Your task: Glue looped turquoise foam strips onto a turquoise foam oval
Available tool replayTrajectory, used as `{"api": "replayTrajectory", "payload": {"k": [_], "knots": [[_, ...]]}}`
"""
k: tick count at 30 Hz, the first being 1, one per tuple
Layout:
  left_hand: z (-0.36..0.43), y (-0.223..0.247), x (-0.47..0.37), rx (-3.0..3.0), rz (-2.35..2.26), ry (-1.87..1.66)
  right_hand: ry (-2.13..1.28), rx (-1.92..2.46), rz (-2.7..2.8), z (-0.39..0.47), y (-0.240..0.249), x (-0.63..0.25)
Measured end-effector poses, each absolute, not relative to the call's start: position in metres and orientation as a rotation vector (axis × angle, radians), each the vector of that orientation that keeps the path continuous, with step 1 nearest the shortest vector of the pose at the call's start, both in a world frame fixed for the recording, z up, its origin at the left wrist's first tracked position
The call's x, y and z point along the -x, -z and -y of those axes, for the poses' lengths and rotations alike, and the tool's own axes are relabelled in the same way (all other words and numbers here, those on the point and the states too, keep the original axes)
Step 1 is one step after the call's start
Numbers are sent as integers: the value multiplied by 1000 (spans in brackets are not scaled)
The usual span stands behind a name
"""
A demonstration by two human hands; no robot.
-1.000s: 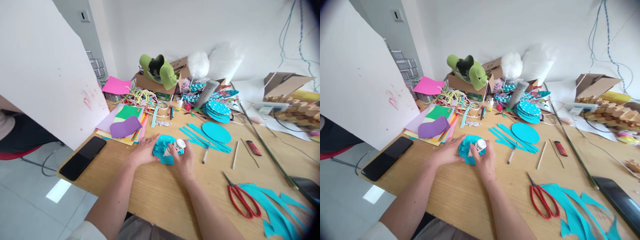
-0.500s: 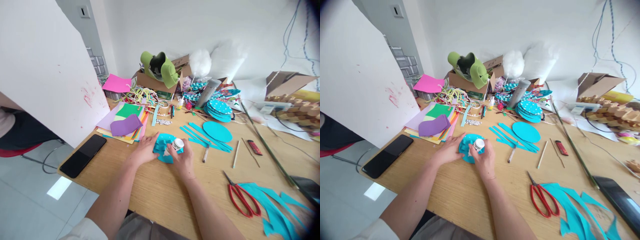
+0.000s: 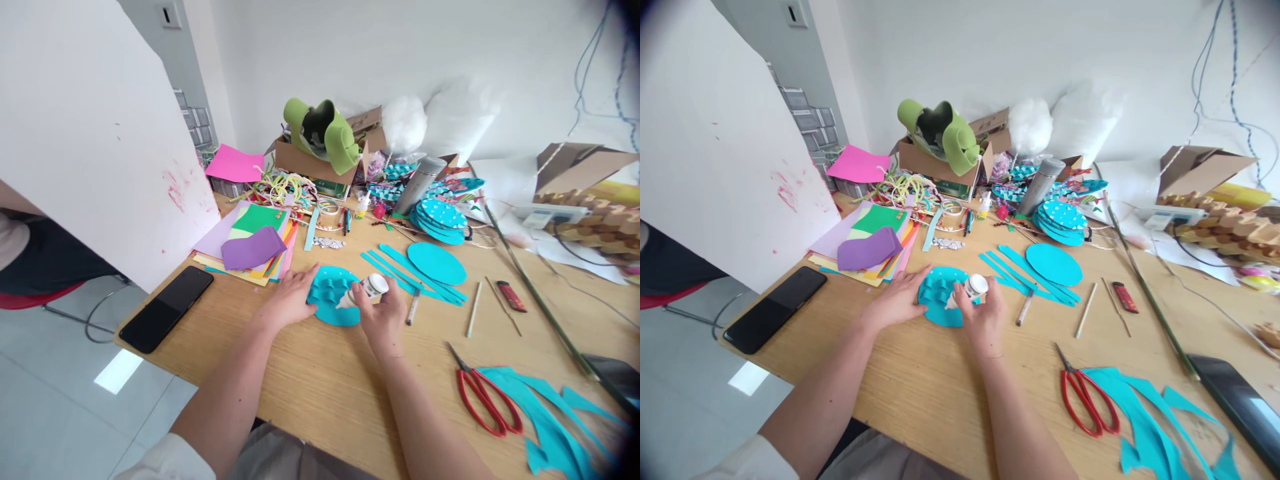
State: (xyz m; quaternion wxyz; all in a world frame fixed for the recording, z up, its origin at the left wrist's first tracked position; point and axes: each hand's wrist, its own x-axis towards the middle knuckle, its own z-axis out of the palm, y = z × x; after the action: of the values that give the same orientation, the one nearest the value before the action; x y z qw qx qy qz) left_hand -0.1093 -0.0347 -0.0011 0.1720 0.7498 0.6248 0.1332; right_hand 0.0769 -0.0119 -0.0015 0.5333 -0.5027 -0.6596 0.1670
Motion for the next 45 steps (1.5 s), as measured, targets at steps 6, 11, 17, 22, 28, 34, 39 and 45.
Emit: {"api": "replayTrajectory", "payload": {"k": [6, 11, 17, 22, 28, 34, 39, 45], "knots": [[34, 3, 110, -2130, -1749, -384, -460, 1137, 1691, 16, 10, -69], [35, 3, 111, -2151, -1709, -407, -464, 1099, 1718, 16, 15, -66], [36, 2, 111, -2155, -1704, -390, -467, 1085, 1740, 16, 16, -64], [36, 1, 111, -2157, -1709, -380, -494, 1103, 1765, 17, 15, -63], [37, -1, 111, -2151, -1693, -419, -514, 1121, 1766, 17, 14, -62], [39, -5, 111, -2144, -1714, -409, -530, 1097, 1781, 17, 15, -61], [40, -6, 111, -2166, -1723, -392, -523, 1104, 1792, 16, 16, -62], [40, -5, 111, -2166, -1738, -369, -516, 1105, 1789, 16, 16, -62]]}}
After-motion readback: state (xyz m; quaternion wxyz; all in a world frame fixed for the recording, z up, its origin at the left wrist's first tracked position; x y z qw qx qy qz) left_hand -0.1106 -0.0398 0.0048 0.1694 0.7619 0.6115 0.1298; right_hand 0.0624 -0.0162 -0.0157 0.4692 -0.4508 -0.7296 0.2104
